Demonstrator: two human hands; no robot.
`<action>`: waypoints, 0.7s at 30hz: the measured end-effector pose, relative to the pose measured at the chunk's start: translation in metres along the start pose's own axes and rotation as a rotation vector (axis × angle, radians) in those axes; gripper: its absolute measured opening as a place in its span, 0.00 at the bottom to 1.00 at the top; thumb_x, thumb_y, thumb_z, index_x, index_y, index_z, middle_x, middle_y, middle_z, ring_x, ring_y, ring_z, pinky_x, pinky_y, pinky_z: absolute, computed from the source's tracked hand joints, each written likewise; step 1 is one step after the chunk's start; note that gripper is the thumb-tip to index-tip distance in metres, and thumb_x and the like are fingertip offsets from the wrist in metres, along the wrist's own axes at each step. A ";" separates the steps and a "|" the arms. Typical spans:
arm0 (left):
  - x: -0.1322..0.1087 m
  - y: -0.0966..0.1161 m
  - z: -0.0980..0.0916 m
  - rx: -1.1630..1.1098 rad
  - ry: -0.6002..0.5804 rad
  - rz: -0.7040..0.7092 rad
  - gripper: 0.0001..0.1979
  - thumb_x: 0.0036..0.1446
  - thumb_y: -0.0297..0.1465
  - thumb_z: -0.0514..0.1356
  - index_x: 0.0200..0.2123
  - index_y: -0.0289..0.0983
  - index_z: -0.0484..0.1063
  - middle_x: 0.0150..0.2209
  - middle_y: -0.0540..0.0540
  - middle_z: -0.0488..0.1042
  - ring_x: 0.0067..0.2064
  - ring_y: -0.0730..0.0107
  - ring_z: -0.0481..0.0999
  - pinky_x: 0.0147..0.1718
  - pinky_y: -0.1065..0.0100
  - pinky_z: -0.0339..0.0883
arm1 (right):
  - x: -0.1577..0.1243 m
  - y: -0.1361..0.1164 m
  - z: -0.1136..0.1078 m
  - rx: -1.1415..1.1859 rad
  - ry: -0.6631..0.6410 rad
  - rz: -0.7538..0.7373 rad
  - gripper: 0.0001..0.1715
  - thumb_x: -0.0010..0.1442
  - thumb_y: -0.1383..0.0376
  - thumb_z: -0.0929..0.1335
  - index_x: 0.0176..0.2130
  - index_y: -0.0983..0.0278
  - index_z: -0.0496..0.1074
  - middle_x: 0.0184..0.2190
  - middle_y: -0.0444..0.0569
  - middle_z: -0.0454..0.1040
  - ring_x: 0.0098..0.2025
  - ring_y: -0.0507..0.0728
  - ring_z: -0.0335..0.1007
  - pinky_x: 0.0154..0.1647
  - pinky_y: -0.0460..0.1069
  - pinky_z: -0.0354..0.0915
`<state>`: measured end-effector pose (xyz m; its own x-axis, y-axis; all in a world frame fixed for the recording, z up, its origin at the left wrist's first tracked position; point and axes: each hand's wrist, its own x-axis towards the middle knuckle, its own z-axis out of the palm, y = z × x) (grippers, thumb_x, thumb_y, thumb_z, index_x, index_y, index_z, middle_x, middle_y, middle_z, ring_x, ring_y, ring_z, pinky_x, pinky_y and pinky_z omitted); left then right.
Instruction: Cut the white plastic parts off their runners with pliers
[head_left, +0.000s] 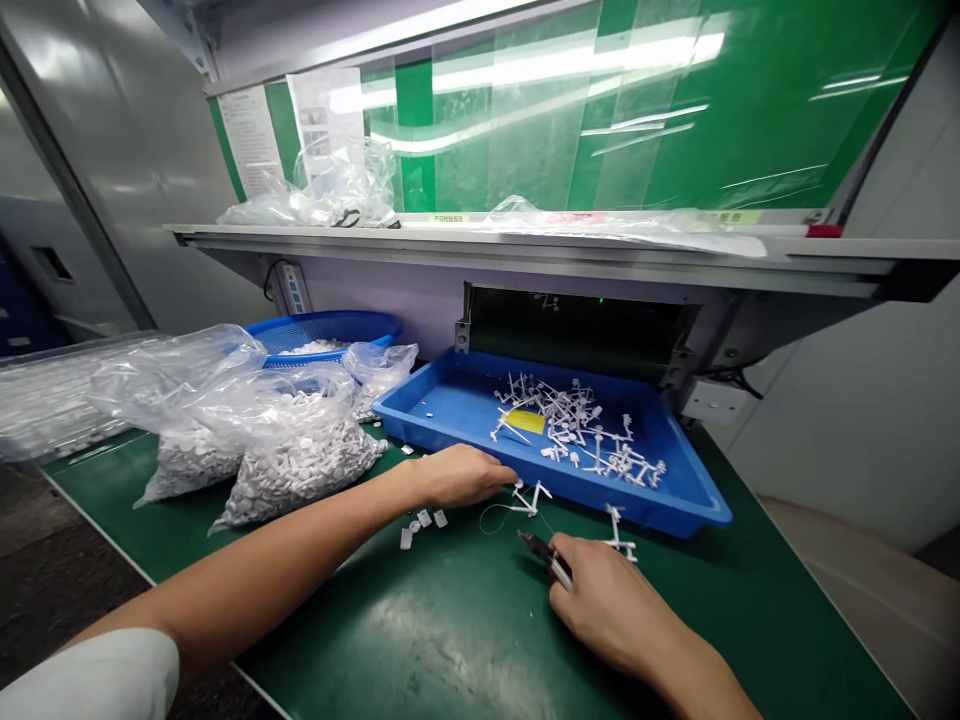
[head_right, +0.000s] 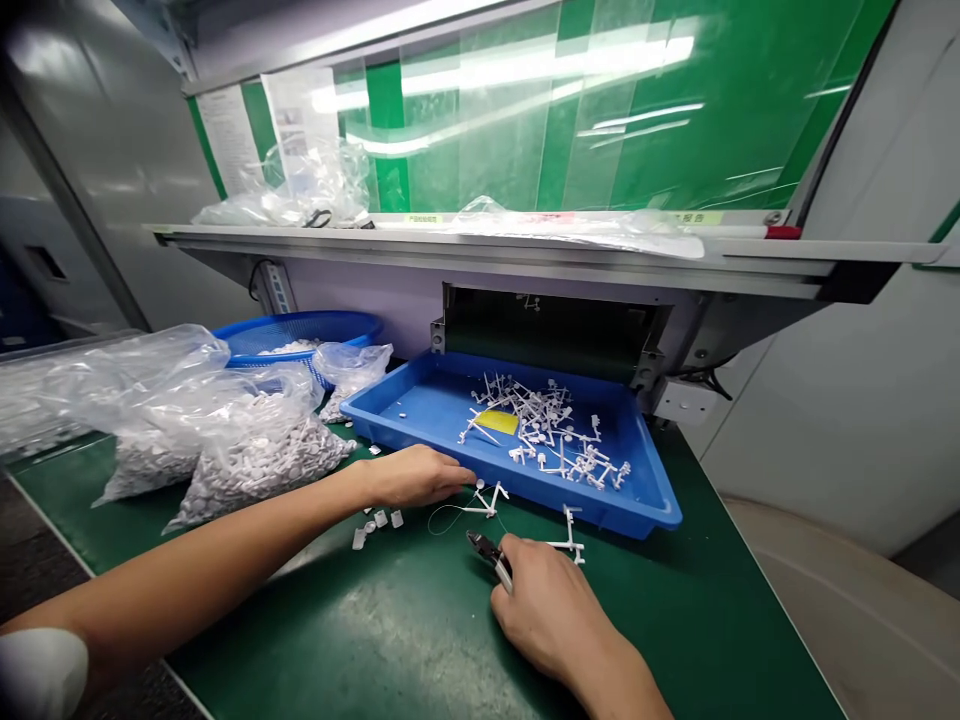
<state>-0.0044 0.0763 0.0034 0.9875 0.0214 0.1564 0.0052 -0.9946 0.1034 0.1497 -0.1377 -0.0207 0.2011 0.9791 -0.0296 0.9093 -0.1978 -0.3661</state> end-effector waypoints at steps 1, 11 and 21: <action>0.003 0.003 0.003 0.046 -0.009 0.016 0.19 0.62 0.29 0.54 0.57 0.42 0.67 0.36 0.45 0.76 0.32 0.67 0.74 0.28 0.71 0.57 | 0.000 0.000 0.000 -0.002 -0.004 0.000 0.05 0.53 0.71 0.63 0.28 0.61 0.63 0.27 0.44 0.69 0.26 0.54 0.61 0.25 0.47 0.43; 0.020 0.001 0.017 -0.139 -0.070 -0.114 0.05 0.60 0.27 0.57 0.33 0.35 0.73 0.32 0.42 0.75 0.33 0.64 0.75 0.34 0.69 0.63 | -0.001 -0.001 -0.001 -0.006 -0.015 0.002 0.05 0.54 0.70 0.62 0.29 0.60 0.62 0.27 0.43 0.68 0.26 0.53 0.60 0.25 0.48 0.42; -0.019 0.045 0.042 -1.670 0.245 -0.557 0.22 0.48 0.42 0.70 0.39 0.30 0.74 0.33 0.46 0.72 0.30 0.74 0.73 0.24 0.74 0.71 | 0.005 -0.013 0.017 -0.037 0.186 0.027 0.06 0.59 0.69 0.60 0.36 0.60 0.64 0.35 0.46 0.69 0.38 0.57 0.64 0.34 0.49 0.53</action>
<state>-0.0160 0.0266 -0.0356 0.8801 0.4567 -0.1296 -0.0055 0.2829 0.9591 0.1331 -0.1292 -0.0323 0.2865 0.9486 0.1345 0.9148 -0.2291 -0.3328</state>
